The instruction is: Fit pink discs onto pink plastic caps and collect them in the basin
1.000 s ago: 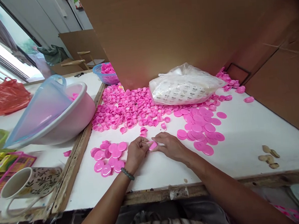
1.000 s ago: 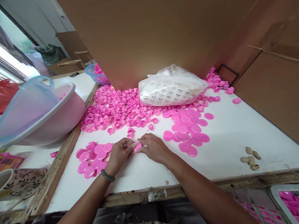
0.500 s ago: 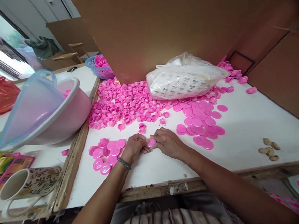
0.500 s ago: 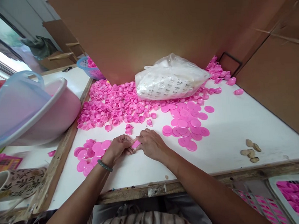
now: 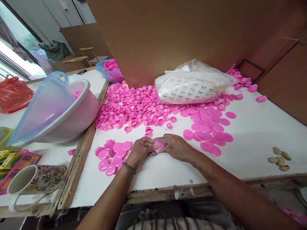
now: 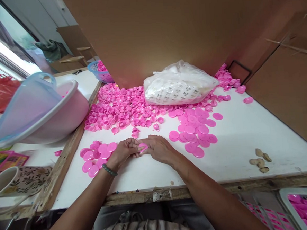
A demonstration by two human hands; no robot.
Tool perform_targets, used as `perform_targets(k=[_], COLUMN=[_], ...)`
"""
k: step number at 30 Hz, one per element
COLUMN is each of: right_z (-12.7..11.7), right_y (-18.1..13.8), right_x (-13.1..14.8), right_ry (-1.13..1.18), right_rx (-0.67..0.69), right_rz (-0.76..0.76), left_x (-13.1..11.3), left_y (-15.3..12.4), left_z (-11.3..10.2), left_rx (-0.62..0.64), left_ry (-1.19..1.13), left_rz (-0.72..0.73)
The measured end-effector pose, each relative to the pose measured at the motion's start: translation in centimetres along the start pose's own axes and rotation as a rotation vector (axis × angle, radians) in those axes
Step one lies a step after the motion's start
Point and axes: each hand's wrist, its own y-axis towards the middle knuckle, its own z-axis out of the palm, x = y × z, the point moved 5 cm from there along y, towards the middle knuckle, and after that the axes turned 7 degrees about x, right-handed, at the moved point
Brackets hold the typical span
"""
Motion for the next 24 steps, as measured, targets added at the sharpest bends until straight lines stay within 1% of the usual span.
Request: perform_targets(k=[2, 4, 8, 12, 15, 17, 19, 21, 22, 23, 24], right_z=[0.2, 0.4, 1.2, 1.7, 1.8, 1.8, 1.5, 0.7, -0.1, -1.1, -2.2], right_y=[0.1, 0.2, 0.5, 0.5, 0.3, 0.1, 0.1, -0.1, -0.3, -0.6, -1.0], right_x=[-0.3, -1.0, -2.1, -2.6, -2.5, -2.3, -1.9, -1.3, -1.1, -1.1, -1.3], right_ry=[0.079, 0.170, 0.311, 0.337, 0.304, 0.284, 0.238, 0.123, 0.043, -0.042, -0.127], right_rx=[0.048, 0.056, 0.058, 0.026, -0.001, -0.006, 0.005, 0.001, -0.037, -0.105, -0.193], right_rz=[-0.013, 0.031, 0.113, 0.149, 0.185, 0.203, 0.180, 0.115, 0.097, 0.105, 0.146], left_x=[-0.1, -0.1, 0.0, 0.0, -0.1, -0.2, -0.3, -0.7, -1.0, -1.3, -1.7], left_y=[0.3, 0.4, 0.6, 0.7, 0.7, 0.6, 0.4, -0.1, -0.6, -1.2, -2.0], left_z=[0.0, 0.0, 0.1, 0.1, 0.1, 0.3, 0.7, 1.0, 0.9, 0.7, 0.3], left_rx=[0.034, 0.050, 0.020, -0.006, -0.003, 0.020, 0.049, 0.049, 0.025, -0.016, -0.070], left_ry=[0.014, 0.029, 0.054, 0.089, 0.117, 0.124, 0.130, 0.180, 0.242, 0.333, 0.447], left_rz=[-0.026, -0.061, -0.139, -0.189, -0.181, -0.155, -0.101, -0.012, 0.034, 0.072, 0.097])
